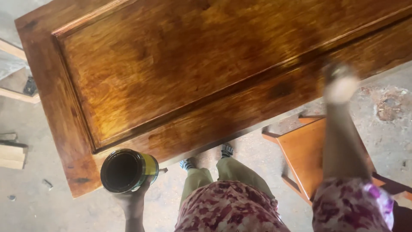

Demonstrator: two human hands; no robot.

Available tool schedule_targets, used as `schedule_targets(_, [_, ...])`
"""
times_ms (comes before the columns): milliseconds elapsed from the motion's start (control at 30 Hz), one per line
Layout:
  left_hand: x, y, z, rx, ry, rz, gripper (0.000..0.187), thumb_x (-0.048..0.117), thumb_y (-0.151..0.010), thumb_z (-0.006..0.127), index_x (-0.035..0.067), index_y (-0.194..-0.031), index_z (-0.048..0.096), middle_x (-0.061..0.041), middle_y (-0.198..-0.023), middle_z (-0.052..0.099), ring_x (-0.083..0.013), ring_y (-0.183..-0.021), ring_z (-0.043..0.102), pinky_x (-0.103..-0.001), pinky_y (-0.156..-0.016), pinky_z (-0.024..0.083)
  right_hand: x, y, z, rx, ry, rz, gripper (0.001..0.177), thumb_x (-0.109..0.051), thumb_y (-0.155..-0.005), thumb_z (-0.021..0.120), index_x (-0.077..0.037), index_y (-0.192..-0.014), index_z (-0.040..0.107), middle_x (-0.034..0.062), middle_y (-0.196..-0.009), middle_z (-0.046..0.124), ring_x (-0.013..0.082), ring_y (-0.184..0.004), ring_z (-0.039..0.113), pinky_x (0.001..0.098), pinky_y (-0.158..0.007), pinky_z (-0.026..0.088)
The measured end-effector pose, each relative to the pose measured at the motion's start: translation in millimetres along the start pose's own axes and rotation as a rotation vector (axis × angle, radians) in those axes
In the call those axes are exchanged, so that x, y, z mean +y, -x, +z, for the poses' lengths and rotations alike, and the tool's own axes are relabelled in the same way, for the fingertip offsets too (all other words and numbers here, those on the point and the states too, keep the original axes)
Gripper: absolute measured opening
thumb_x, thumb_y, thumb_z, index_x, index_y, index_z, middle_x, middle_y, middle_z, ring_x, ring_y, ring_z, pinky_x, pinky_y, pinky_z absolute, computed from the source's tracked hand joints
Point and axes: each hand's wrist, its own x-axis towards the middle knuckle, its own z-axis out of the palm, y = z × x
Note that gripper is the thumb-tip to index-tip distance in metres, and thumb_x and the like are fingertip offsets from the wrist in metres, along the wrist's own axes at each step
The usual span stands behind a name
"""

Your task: Apply varnish to a wooden door using a paintbrush.

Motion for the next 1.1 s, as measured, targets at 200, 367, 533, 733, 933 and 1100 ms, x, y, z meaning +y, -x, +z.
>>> schedule_targets(200, [-6.8,-3.7,7.3,-0.011,0.011,0.046,0.099,0.008,-0.064,0.092,0.005,-0.151,0.045,-0.007,-0.140,0.061,-0.0184,-0.127,0.061,-0.035,-0.112,0.050,-114.2,144.7,-18.0,-0.122,-0.134,-0.170,0.032,-0.012,-0.089,0.071,-0.007,-0.119,0.066,0.0152,-0.115,0.071,0.0352,-0.096,0.069,0.0434,-0.068,0.057])
schedule_targets(367, [0.5,-17.7,26.3,-0.057,-0.075,0.062,0.098,0.007,-0.063,0.092,0.005,-0.150,0.048,-0.009,-0.138,0.063,-0.0201,-0.125,0.062,-0.036,-0.112,0.050,-142.3,123.4,-91.6,-0.142,-0.649,0.104,0.012,-0.008,-0.091,0.073,-0.011,-0.100,0.066,0.0103,-0.105,0.071,0.0260,-0.094,0.070,0.0398,-0.078,0.059])
schedule_targets(533, [25.1,-23.8,41.0,-0.131,-0.027,0.052,0.097,0.006,-0.063,0.092,0.005,-0.149,0.049,-0.008,-0.137,0.064,-0.0195,-0.124,0.063,-0.036,-0.111,0.051,15.1,98.3,-37.2,0.089,-1.880,0.864,0.041,-0.046,-0.100,0.053,-0.008,-0.095,0.068,0.0097,-0.099,0.070,0.0244,-0.094,0.071,0.0400,-0.085,0.062])
schedule_targets(733, [34.1,-24.6,48.3,-0.141,0.046,0.092,0.100,0.007,-0.062,0.091,0.006,-0.150,0.044,-0.007,-0.138,0.062,-0.0180,-0.125,0.062,-0.035,-0.110,0.051,137.8,52.6,-33.4,0.205,-0.566,0.305,0.013,0.012,-0.103,0.064,0.000,-0.108,0.067,0.0070,-0.111,0.075,0.0190,-0.093,0.067,0.0282,-0.088,0.060])
schedule_targets(933, [12.6,-13.2,40.1,-0.123,0.022,0.068,0.095,0.004,-0.064,0.091,0.004,-0.149,0.047,-0.008,-0.136,0.063,-0.0183,-0.123,0.063,-0.035,-0.107,0.053,75.7,63.9,31.5,0.241,-1.897,0.640,0.015,-0.012,-0.110,0.057,-0.008,-0.099,0.065,0.0051,-0.094,0.061,0.0189,-0.084,0.058,0.0312,-0.082,0.053])
schedule_targets(1100, [15.0,-13.9,41.4,-0.086,0.004,0.112,0.097,0.007,-0.062,0.092,0.005,-0.148,0.047,-0.007,-0.135,0.063,-0.0182,-0.122,0.064,-0.034,-0.108,0.053,-142.0,128.3,-10.5,-0.152,-0.403,-0.182,0.019,-0.004,-0.094,0.061,-0.012,-0.105,0.074,0.0101,-0.113,0.074,0.0247,-0.093,0.075,0.0329,-0.069,0.062])
